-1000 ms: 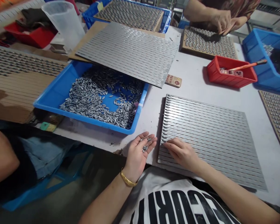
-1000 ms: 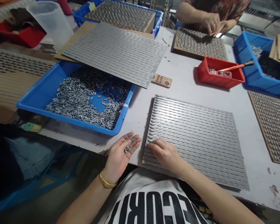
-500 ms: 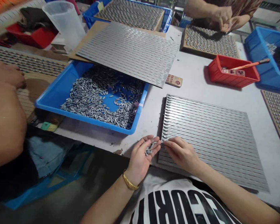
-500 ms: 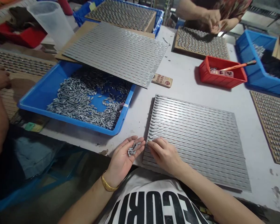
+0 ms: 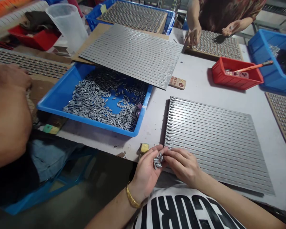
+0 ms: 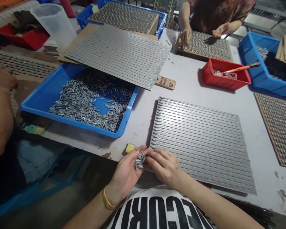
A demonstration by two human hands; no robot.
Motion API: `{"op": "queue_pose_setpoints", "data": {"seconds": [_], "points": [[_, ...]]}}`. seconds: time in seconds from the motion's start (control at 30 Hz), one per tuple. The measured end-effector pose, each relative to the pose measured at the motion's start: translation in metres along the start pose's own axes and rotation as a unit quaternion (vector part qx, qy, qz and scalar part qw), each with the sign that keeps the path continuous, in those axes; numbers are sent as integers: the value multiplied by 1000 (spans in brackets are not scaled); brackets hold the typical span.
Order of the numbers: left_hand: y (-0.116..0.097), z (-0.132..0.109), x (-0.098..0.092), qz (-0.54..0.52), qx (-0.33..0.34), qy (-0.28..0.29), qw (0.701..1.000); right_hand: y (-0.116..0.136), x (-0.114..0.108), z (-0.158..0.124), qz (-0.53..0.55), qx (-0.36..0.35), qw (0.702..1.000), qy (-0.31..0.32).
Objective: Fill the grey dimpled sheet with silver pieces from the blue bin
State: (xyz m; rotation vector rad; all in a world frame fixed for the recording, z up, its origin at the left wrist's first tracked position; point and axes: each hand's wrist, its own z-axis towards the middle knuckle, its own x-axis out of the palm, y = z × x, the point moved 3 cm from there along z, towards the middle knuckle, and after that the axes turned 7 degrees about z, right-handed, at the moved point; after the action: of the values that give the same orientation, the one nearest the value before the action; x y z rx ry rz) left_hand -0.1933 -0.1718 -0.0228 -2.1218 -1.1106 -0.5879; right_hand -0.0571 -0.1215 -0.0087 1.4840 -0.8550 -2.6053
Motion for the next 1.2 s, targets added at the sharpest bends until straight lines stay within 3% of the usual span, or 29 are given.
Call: {"op": "queue_pose_setpoints", "data": {"seconds": [0.13,0.33,0.77,1.07,1.2], "points": [[0,-5,-3,-7,-27,-5,1000,-2,-6,-4,66,27,997,5],[-10,-7,-14,3,50,-23,998,-18,-9,-8,69,117,990,-41],[-6,-13,-21,40,82,-17,996,-21,14,-18,-64,76,995,-6],[-10,-14,-23,53,93,-35,994,-19,6,-13,-50,74,995,38],[-10,-14,-26,48,94,-48,993,-29,-5,-7,-40,97,994,-10]]}}
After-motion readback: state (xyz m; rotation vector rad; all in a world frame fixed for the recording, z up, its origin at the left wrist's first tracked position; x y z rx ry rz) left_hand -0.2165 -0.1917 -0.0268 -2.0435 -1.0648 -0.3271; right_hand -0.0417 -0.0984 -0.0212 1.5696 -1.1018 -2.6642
